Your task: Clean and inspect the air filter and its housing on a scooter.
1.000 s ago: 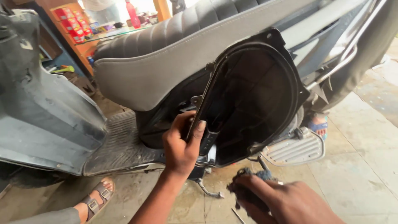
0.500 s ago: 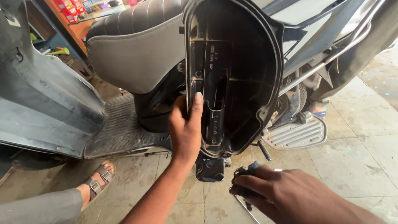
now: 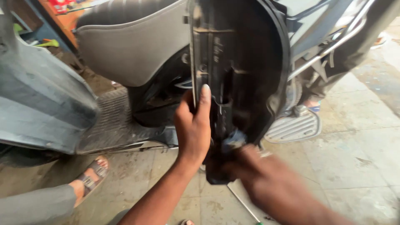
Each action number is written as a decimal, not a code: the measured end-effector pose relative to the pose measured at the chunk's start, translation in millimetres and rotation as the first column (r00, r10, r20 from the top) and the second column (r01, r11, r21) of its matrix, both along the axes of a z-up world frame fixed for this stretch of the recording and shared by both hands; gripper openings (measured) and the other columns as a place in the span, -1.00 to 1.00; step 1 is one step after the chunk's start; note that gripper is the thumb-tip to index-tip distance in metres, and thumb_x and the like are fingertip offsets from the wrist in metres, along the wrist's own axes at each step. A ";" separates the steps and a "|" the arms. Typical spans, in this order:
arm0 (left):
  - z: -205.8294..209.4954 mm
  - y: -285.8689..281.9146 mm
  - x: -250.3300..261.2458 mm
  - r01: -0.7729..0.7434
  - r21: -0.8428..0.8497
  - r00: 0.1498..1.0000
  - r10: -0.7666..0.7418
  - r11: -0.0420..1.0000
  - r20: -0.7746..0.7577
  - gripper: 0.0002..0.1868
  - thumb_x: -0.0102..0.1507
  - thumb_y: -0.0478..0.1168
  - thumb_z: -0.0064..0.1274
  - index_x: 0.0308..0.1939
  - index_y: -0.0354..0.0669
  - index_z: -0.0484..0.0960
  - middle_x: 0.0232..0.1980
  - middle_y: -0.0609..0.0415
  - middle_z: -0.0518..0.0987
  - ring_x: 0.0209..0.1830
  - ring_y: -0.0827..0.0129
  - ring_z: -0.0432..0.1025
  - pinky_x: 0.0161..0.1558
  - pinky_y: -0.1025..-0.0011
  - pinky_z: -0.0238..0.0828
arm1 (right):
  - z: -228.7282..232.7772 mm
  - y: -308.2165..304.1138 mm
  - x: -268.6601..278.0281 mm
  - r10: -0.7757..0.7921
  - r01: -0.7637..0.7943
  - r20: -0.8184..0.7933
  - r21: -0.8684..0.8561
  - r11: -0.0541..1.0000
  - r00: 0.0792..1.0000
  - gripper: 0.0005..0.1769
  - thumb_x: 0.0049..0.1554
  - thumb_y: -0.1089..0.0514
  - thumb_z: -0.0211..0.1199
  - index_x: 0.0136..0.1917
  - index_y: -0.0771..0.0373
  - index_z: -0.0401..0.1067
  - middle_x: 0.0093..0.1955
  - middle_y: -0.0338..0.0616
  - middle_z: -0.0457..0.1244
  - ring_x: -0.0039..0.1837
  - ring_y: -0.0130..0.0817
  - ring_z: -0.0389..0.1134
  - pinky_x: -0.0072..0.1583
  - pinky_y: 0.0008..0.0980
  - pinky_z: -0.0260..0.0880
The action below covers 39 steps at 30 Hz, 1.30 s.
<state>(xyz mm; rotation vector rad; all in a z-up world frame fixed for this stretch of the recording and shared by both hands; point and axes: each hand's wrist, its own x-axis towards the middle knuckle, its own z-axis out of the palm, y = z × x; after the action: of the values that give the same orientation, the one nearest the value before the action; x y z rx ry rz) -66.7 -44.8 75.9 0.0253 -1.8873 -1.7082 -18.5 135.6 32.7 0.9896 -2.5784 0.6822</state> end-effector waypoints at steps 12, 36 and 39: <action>-40.3 -70.1 -48.6 -0.054 0.327 0.998 0.060 0.944 -0.007 -0.50 0.41 0.13 0.11 -0.24 -0.32 0.53 -0.28 0.22 0.33 -0.24 0.48 0.15 -0.17 0.38 0.11 | 80.3 29.4 -27.0 -0.409 0.280 0.488 0.318 0.906 0.771 -0.69 0.12 -0.05 0.36 0.15 -0.27 0.65 -0.03 -0.49 0.38 -0.16 -0.50 0.51 -0.04 -0.41 0.50; -31.5 -46.3 -34.6 0.390 0.832 0.846 -0.511 0.394 -0.154 -0.33 0.35 0.24 -0.14 0.28 -0.22 0.49 0.18 -0.07 0.60 0.14 0.15 0.51 0.21 0.21 0.43 | 6.3 17.6 -14.6 0.136 -0.302 -0.446 -0.327 0.896 0.884 -0.50 0.01 0.26 0.47 0.23 0.18 0.50 0.07 -0.01 0.40 0.05 -0.19 0.45 0.09 -0.14 0.45; -29.8 -55.6 -34.3 0.373 0.830 0.830 -0.549 0.415 -0.098 -0.33 0.31 0.29 -0.09 0.22 -0.16 0.53 0.07 -0.05 0.62 0.01 0.14 0.52 0.02 0.16 0.44 | 18.2 38.7 -47.5 -0.088 0.048 -0.124 -0.297 0.954 0.988 -0.62 -0.06 0.41 0.39 0.02 0.11 0.62 -0.04 -0.09 0.44 0.02 -0.10 0.44 0.01 -0.20 0.48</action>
<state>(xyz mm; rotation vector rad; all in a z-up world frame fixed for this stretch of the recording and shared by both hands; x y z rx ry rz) -101.0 -100.3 46.1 0.0308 -1.0204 -2.9780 -66.1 174.3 50.9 0.8165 -2.2965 0.9137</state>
